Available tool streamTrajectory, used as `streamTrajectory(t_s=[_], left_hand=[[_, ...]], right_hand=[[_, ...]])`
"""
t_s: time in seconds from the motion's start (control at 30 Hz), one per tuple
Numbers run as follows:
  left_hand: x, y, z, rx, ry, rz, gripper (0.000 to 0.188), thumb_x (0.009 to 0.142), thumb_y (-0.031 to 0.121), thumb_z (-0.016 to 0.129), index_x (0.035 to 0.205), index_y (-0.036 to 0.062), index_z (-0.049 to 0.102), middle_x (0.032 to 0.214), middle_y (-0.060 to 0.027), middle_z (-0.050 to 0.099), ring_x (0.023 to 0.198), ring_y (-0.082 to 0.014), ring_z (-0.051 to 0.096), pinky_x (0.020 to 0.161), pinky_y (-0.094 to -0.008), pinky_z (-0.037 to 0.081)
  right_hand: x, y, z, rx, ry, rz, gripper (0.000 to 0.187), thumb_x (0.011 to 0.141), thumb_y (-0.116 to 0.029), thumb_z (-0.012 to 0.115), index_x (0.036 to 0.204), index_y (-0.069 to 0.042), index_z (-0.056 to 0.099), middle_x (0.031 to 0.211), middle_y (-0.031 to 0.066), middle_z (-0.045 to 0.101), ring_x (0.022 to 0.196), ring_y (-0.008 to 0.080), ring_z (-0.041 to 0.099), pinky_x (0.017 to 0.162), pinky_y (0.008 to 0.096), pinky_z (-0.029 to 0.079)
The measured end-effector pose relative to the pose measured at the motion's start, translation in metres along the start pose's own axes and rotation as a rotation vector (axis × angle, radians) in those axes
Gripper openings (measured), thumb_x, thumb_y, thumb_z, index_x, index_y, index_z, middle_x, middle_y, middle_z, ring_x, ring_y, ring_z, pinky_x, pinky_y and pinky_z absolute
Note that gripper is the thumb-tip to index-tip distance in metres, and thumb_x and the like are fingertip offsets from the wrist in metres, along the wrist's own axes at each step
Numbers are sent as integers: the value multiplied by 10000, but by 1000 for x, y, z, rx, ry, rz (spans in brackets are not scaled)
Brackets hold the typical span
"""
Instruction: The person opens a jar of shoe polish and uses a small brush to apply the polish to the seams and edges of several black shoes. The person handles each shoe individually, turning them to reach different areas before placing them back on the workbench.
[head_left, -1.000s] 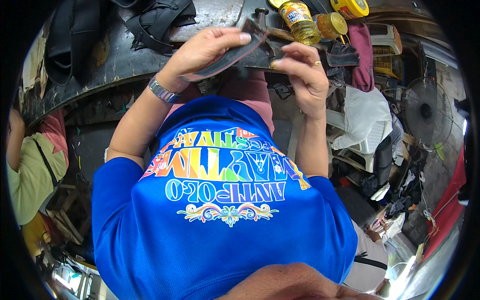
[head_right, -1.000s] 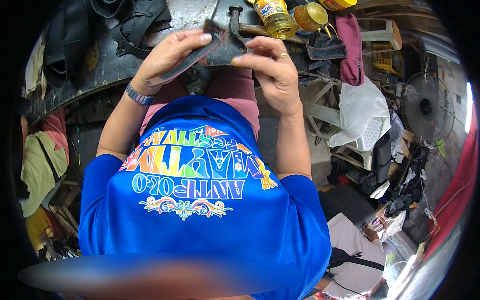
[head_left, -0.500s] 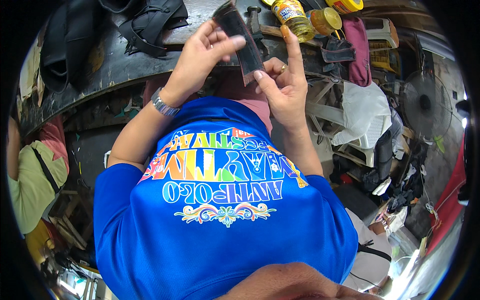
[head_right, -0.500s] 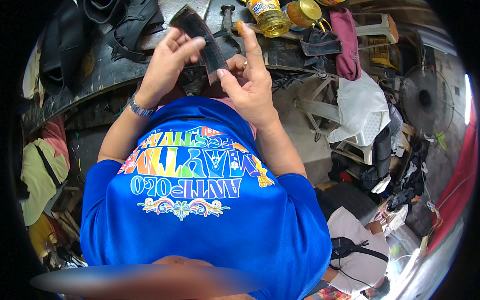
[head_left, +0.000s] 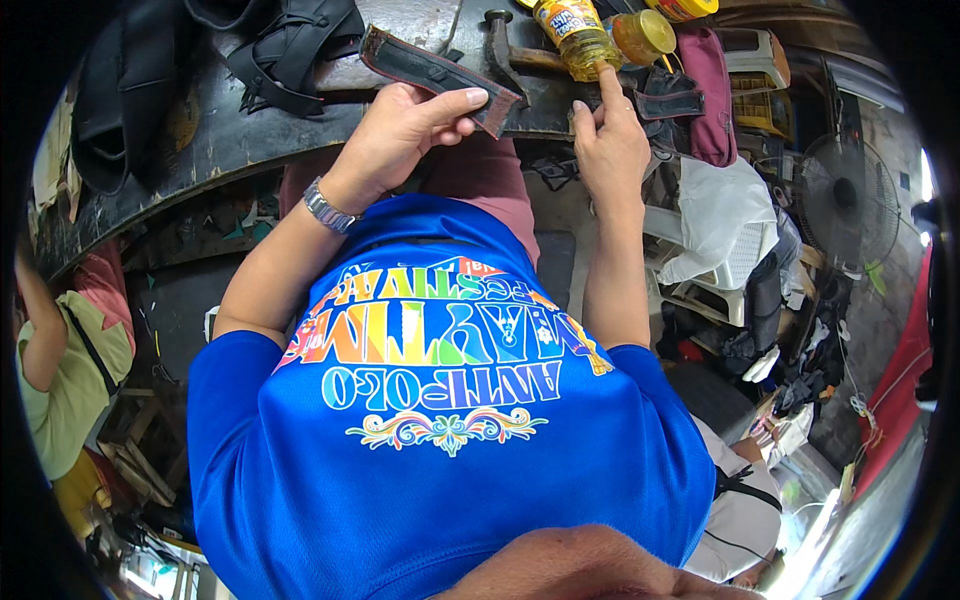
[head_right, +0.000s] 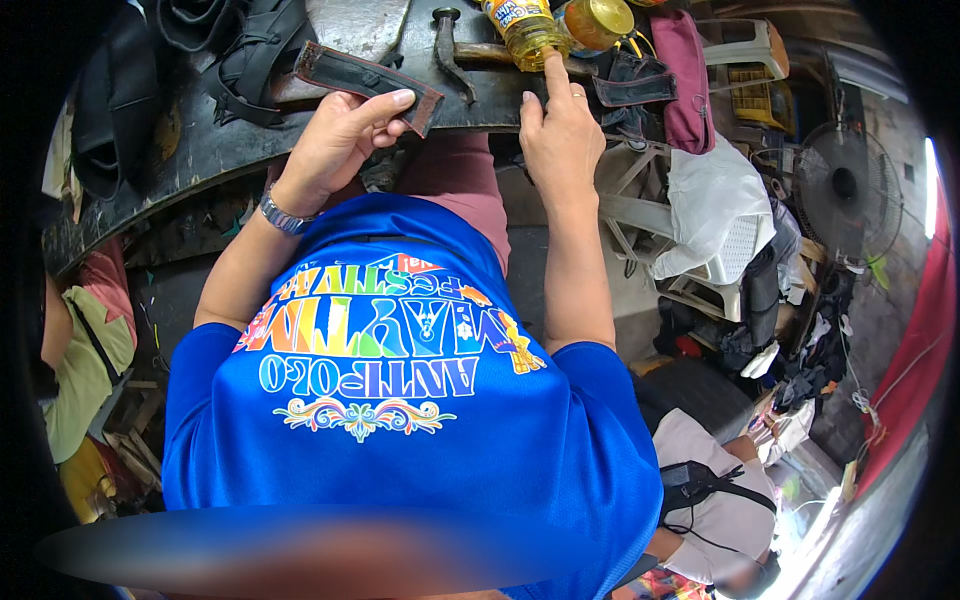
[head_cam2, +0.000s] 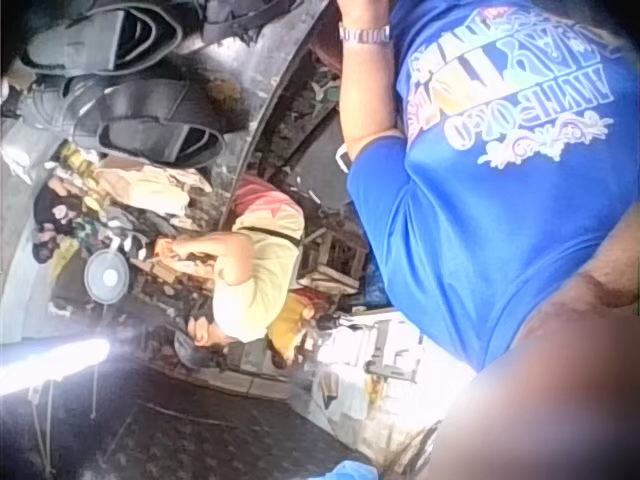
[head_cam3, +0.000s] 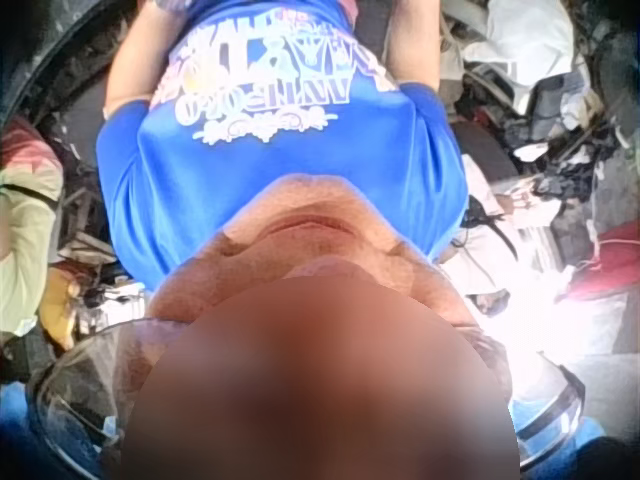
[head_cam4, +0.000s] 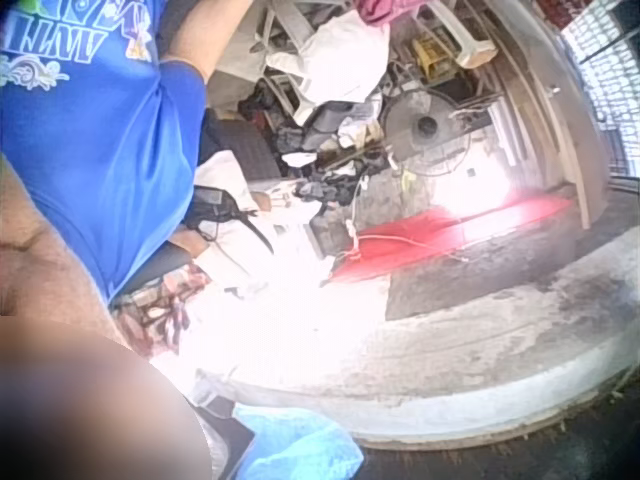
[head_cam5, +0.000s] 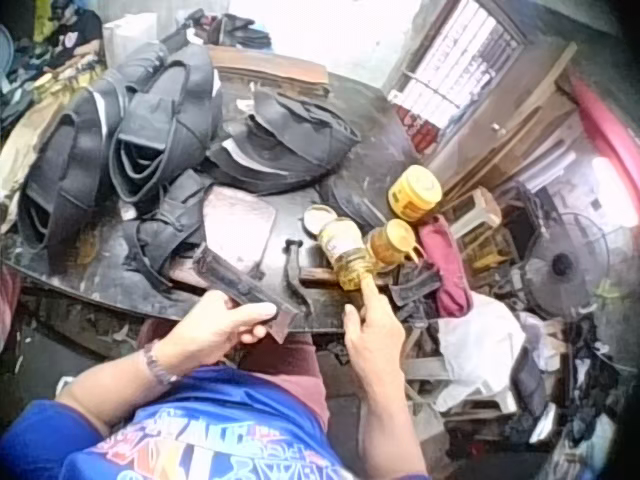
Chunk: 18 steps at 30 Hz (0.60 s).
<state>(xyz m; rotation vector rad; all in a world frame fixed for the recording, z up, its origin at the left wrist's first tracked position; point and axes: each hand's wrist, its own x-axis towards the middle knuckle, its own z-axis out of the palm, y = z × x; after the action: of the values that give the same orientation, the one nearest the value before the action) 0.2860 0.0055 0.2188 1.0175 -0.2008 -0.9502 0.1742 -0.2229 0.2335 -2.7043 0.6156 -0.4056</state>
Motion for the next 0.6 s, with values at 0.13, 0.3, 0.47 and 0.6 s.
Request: streamTrajectory(t_s=[0.13,0.3,0.47,0.6], left_hand=[[2,-7,5,-17,37,4,206,953,194,729,1081,33,721,921,-21,716,811,-70,646,713,-218,511],[8,-12,-1,-3,97,75,211,966,178,705,1116,32,733,1012,-46,732,935,-118,669,820,-264,521],[12,-17,1,-63,68,122,180,951,139,716,1098,35,731,1053,-40,731,962,-124,668,839,-284,523],[11,-16,6,-77,57,126,185,944,121,721,1104,26,720,1063,-50,728,949,-126,669,829,-281,528]], right_hand=[[6,-3,3,-125,-82,6,507,934,-206,635,1427,-154,529,1036,185,661,852,411,689,721,518,548],[-1,-8,-3,-119,-116,-22,459,930,-185,628,1382,-140,560,1055,184,645,866,405,689,728,504,555],[-8,-21,-33,44,21,-112,271,909,-88,620,1164,-95,714,1036,149,615,844,338,672,729,435,551],[-20,-42,-55,542,178,-247,363,823,130,617,1076,-77,775,1025,79,568,874,179,605,762,277,492]])
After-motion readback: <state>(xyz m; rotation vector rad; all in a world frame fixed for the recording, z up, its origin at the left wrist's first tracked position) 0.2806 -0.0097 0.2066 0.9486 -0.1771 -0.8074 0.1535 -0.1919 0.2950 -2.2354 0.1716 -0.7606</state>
